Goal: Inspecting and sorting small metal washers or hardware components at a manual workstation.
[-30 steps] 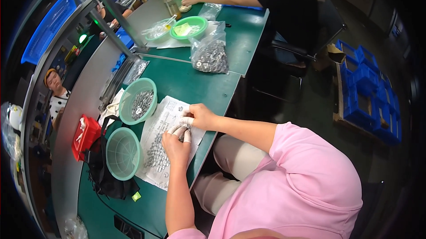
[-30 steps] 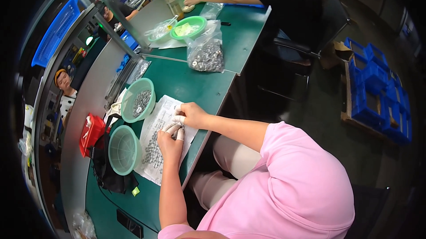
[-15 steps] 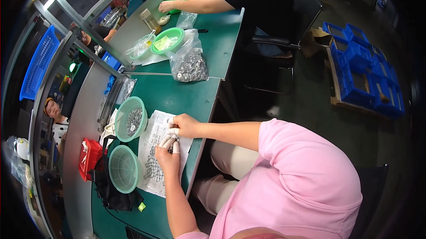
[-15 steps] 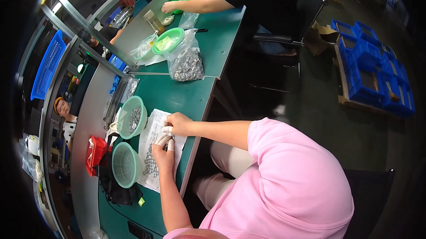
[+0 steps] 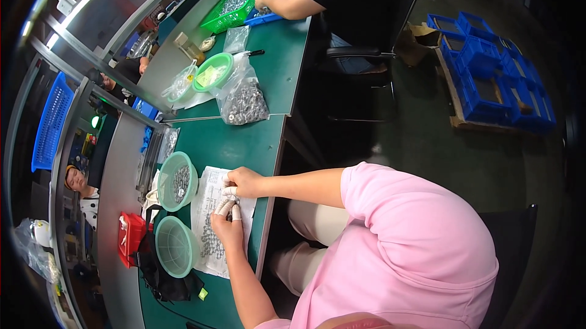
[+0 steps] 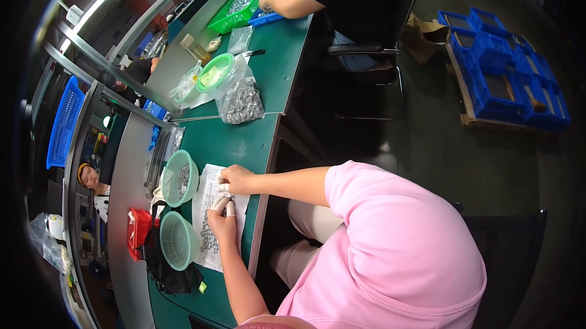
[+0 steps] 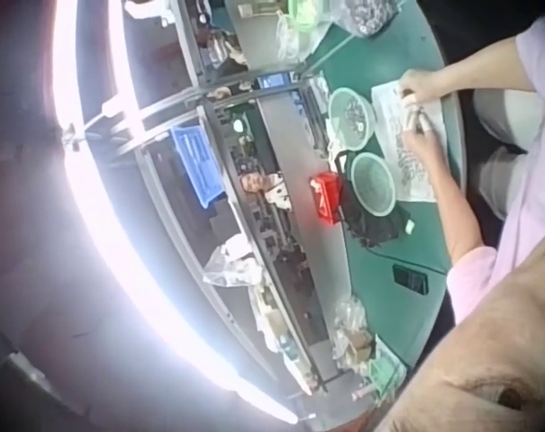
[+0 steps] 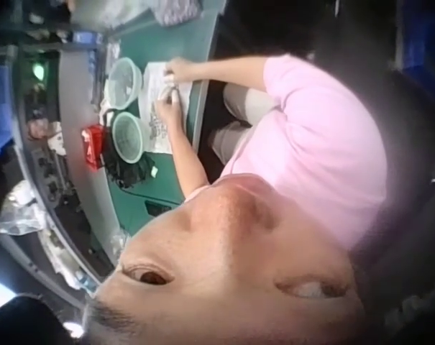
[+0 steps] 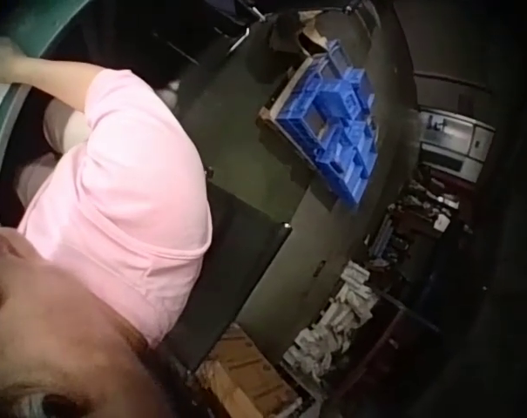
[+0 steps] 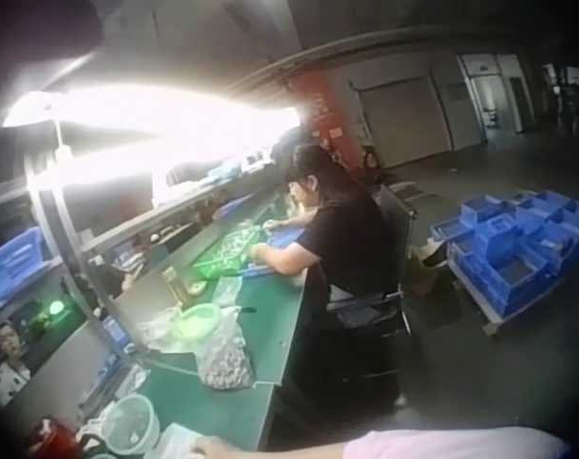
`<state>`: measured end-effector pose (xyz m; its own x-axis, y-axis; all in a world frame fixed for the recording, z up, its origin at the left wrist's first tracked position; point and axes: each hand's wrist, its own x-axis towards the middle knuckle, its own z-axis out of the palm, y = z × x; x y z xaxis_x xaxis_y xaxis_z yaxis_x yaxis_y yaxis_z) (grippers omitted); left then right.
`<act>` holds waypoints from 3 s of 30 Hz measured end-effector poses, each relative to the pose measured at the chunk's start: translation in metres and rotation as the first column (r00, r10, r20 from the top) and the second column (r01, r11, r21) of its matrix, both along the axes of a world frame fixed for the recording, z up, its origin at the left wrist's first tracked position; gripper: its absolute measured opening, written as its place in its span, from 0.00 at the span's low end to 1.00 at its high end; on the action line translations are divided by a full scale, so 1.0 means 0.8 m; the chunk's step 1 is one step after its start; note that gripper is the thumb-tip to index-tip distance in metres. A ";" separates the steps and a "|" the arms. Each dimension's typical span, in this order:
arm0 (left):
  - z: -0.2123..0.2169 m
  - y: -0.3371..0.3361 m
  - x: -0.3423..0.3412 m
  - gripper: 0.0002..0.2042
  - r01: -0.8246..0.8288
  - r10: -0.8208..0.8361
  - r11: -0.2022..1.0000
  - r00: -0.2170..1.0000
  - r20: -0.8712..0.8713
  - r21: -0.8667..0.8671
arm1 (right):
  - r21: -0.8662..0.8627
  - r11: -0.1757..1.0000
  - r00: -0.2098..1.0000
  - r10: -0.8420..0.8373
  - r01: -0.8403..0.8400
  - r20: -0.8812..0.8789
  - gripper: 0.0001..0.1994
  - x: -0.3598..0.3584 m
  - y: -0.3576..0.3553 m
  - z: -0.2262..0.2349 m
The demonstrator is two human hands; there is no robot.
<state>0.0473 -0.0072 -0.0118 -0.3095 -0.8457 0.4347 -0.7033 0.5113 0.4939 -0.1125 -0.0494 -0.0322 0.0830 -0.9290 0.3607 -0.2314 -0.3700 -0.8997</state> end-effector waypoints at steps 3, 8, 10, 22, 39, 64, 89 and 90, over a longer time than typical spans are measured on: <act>-0.001 -0.001 0.002 0.09 0.002 -0.002 1.000 1.000 0.006 0.001 | -0.008 1.000 1.000 -0.005 0.005 0.012 0.09 0.001 -0.001 -0.001; 0.000 0.001 0.000 0.09 0.016 -0.016 1.000 1.000 -0.016 -0.007 | 0.025 1.000 0.999 0.010 -0.011 0.039 0.11 -0.001 -0.001 -0.001; 0.000 0.000 0.000 0.09 0.020 -0.020 1.000 1.000 -0.012 -0.009 | 0.017 1.000 0.999 0.008 -0.008 0.036 0.11 0.000 -0.001 -0.001; 0.001 -0.001 0.002 0.09 0.008 -0.008 1.000 1.000 0.029 0.015 | 0.019 1.000 0.997 0.020 -0.022 0.071 0.11 0.001 -0.004 -0.004; 0.003 0.002 -0.001 0.09 -0.066 0.063 0.998 0.990 0.128 0.016 | -0.002 1.000 0.997 -0.029 0.030 0.077 0.13 0.003 -0.003 0.001; 0.004 -0.004 0.001 0.12 -0.233 0.179 0.959 0.939 0.294 0.161 | 0.001 1.000 0.997 -0.017 0.017 0.081 0.13 0.005 -0.004 -0.003; 0.041 -0.014 -0.010 0.09 -0.258 0.145 0.924 0.920 0.365 0.282 | 0.079 0.990 0.988 0.112 -0.121 0.106 0.12 0.000 0.001 0.000; 0.042 -0.011 -0.013 0.08 -0.221 0.138 0.948 0.933 0.332 0.227 | 0.074 0.991 0.991 0.105 -0.112 0.085 0.12 -0.001 0.002 -0.001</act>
<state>0.0370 -0.0157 0.0216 -0.2250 -0.9689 0.1031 -0.9092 0.2468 0.3352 -0.1134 -0.0478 -0.0326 0.1585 -0.9416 0.2970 -0.1194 -0.3169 -0.9409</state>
